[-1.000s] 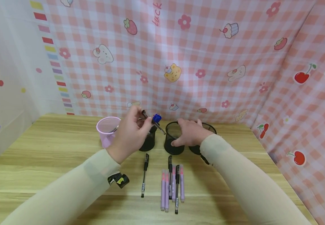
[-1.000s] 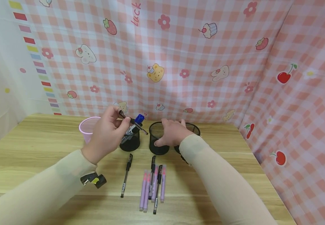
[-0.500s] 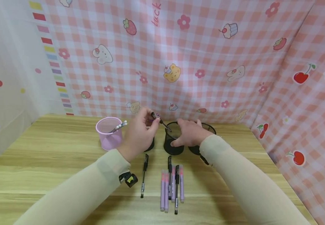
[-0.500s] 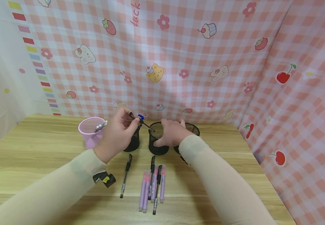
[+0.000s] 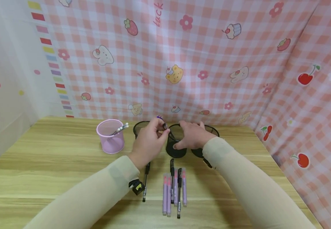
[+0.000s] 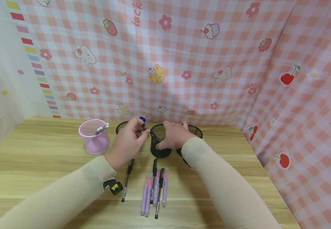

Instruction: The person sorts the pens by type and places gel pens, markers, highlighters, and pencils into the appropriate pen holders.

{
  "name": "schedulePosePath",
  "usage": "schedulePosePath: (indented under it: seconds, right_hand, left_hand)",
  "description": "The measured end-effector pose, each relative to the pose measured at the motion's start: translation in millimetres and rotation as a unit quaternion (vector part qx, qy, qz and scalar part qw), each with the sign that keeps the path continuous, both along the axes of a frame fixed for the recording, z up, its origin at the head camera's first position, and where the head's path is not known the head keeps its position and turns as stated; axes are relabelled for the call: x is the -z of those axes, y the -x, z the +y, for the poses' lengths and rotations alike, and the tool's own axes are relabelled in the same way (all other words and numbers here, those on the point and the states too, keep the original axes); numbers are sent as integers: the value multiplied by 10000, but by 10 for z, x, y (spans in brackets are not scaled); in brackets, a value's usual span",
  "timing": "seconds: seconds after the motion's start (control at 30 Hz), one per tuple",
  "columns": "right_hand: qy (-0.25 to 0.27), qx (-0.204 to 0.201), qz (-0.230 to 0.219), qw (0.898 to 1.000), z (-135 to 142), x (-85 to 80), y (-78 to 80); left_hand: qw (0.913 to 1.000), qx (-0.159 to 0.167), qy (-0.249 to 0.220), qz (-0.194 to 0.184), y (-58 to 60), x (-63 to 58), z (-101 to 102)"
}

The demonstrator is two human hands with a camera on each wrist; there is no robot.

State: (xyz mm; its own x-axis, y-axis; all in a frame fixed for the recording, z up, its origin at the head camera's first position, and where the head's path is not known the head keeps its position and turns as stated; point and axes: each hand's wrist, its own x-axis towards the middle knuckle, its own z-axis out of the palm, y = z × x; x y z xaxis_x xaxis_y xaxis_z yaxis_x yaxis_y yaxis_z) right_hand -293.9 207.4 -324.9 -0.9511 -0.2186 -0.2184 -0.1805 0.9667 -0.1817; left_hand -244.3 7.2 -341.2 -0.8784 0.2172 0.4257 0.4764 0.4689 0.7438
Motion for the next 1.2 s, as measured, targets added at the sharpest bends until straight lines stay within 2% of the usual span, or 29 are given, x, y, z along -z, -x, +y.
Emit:
schedulePosePath:
  seconds: [0.23, 0.43, 0.7, 1.07, 1.2]
  right_hand:
    - [-19, -14, 10, 10000, -1, -6, -4]
    - [14, -5, -4, 10000, -1, -9, -9]
    - [11, 21, -31, 10000, -4, -8, -6]
    - [-98, -88, 93, 9999, 3, 17, 13]
    - [-100, -96, 109, 9998, 6, 11, 10]
  left_hand:
    - [9999, 55, 76, -61, 17, 63, 44]
    - [9995, -114, 281, 0, 15, 70, 78]
    - [9991, -178, 377, -90, 12, 89, 91]
    - [9975, -132, 408, -566, 24, 119, 80]
    - [9973, -130, 472, -540, 11, 118, 31]
